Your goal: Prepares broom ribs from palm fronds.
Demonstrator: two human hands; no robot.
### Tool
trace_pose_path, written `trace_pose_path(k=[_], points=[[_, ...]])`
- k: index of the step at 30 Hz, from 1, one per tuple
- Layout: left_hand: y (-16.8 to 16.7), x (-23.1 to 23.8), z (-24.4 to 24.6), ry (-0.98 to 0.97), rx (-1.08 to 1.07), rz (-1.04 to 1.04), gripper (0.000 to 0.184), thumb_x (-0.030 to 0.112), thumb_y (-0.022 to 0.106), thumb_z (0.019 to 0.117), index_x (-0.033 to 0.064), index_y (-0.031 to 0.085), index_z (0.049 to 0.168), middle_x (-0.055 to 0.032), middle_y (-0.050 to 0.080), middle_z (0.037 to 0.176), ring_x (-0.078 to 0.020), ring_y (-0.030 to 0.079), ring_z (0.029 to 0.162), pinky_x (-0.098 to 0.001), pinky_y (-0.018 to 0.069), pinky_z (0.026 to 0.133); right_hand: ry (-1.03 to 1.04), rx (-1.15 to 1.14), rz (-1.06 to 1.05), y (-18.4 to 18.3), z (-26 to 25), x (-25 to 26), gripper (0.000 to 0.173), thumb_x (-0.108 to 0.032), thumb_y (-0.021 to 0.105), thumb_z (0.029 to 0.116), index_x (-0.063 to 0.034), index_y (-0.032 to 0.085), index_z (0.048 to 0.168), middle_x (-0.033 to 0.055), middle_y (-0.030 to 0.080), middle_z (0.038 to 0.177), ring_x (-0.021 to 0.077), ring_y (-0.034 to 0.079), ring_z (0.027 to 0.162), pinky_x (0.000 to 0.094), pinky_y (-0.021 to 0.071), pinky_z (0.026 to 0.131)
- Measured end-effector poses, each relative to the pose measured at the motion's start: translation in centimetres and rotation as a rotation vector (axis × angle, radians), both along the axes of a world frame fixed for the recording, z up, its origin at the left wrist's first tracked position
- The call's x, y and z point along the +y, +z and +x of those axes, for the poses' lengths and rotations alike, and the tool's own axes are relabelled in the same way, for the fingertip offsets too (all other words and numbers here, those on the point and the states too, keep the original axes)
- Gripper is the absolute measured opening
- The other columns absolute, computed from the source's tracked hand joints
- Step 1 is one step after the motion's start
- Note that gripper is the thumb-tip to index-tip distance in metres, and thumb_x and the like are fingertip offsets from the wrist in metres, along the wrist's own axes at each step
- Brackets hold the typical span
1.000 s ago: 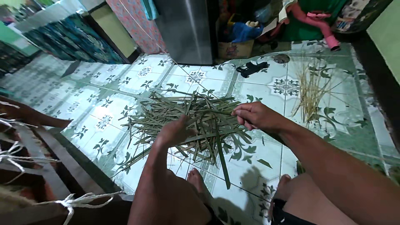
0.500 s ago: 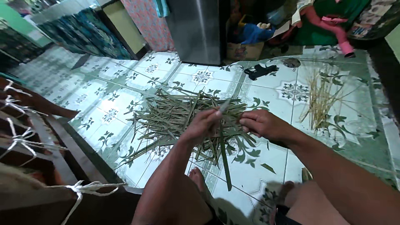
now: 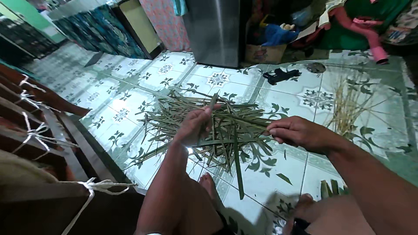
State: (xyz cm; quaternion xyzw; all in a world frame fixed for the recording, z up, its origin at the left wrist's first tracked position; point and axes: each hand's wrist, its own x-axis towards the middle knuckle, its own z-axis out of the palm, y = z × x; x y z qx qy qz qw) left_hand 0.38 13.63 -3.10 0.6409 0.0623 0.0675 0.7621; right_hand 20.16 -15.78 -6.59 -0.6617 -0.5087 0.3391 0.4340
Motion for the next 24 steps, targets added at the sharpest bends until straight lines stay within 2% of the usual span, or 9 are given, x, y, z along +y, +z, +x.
trace_pose_path(k=[7,11,16,21,24], points=[[1.6,2.9,-1.9,0.169,-0.297,-0.066,0.040,0.042,0.047,0.1068,0.0168,0.063,0.133,0.0081,0.051,0.055,-0.0022,0.045,0.040,-0.0185,0.0423,0.041,0.036,0.004,-0.024,0.2,0.5,-0.4,0.025,-0.020,0.048,0.1069,-0.0117,0.072,0.104,-0.0092,0.058,0.068,-0.0023,0.046,0.051,0.0143,0.0376,0.047],[1.9,3.8,-2.9,0.259,-0.335,-0.036,0.041,0.042,0.045,0.1078,0.0145,0.063,0.133,0.0073,0.049,0.055,-0.0025,0.044,0.040,-0.0183,0.0421,0.040,0.044,0.022,-0.024,0.4,1.0,-0.6,0.025,-0.019,0.049,0.1062,-0.0119,0.072,0.105,-0.0100,0.057,0.067,-0.0029,0.044,0.050,0.0139,0.0359,0.046],[2.4,5.7,-4.3,0.390,-0.363,0.003,0.043,0.040,0.033,0.1108,0.0148,0.063,0.130,0.0099,0.048,0.056,-0.0015,0.042,0.040,-0.0179,0.0424,0.041,0.050,0.010,-0.028,0.4,1.8,-1.5,0.025,-0.022,0.049,0.1059,-0.0132,0.072,0.104,-0.0105,0.056,0.066,-0.0030,0.043,0.049,0.0139,0.0343,0.045],[2.0,5.5,-4.2,0.385,-0.331,-0.017,0.045,0.041,0.034,0.1106,0.0132,0.062,0.131,0.0092,0.048,0.054,-0.0022,0.043,0.039,-0.0186,0.0425,0.040,0.015,-0.043,-0.018,0.3,2.2,-2.0,0.024,-0.021,0.051,0.1048,-0.0132,0.073,0.104,-0.0105,0.058,0.067,-0.0035,0.045,0.050,0.0137,0.0366,0.045],[1.4,4.2,-3.2,0.298,-0.275,-0.002,0.040,0.043,0.045,0.1073,0.0178,0.062,0.133,0.0094,0.049,0.055,-0.0021,0.044,0.040,-0.0189,0.0427,0.040,0.002,-0.067,-0.020,0.2,2.2,-1.8,0.023,-0.021,0.053,0.1039,-0.0123,0.074,0.103,-0.0104,0.059,0.069,-0.0039,0.046,0.051,0.0135,0.0378,0.046]])
